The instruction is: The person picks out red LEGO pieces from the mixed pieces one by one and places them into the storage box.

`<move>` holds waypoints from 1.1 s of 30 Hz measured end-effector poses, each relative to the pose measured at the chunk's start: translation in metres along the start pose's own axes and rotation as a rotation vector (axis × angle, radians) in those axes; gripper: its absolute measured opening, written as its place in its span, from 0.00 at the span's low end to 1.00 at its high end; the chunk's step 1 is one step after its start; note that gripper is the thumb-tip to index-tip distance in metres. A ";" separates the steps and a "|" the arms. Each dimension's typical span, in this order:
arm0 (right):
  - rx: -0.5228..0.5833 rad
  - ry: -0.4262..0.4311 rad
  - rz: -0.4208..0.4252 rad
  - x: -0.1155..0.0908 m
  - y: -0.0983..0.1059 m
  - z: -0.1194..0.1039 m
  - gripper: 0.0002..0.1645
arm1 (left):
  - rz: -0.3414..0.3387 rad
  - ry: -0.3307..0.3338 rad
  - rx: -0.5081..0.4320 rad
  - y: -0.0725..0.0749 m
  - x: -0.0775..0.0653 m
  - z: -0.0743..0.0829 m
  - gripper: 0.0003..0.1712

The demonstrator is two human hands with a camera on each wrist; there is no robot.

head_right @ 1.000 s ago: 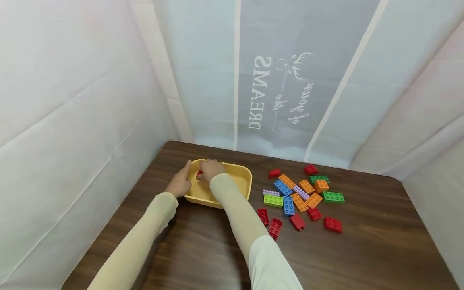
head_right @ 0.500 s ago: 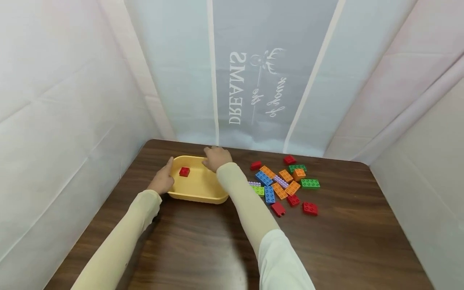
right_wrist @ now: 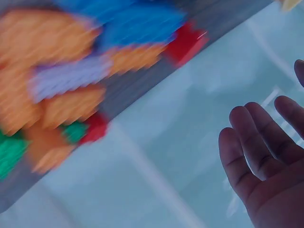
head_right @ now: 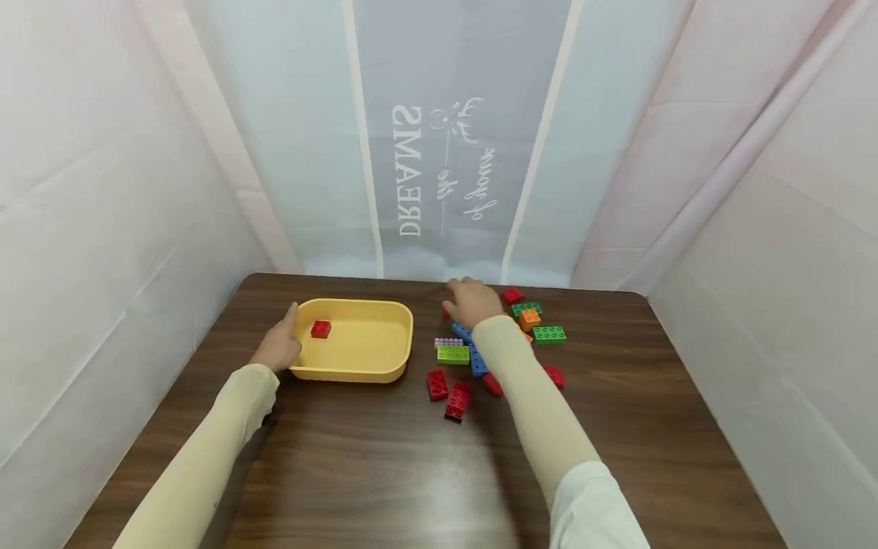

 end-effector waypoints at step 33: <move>-0.175 -0.169 -0.097 -0.125 -0.032 0.109 0.25 | -0.023 -0.008 0.029 -0.001 -0.009 0.005 0.48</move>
Point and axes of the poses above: each hand's wrist, its own x-axis towards the middle knuckle, its own y-axis out of the back of the hand, z = x × y, the point moved 8 cm from there along x, towards the middle knuckle, and after that the axes turned 7 degrees about z, right-handed, at the moved point
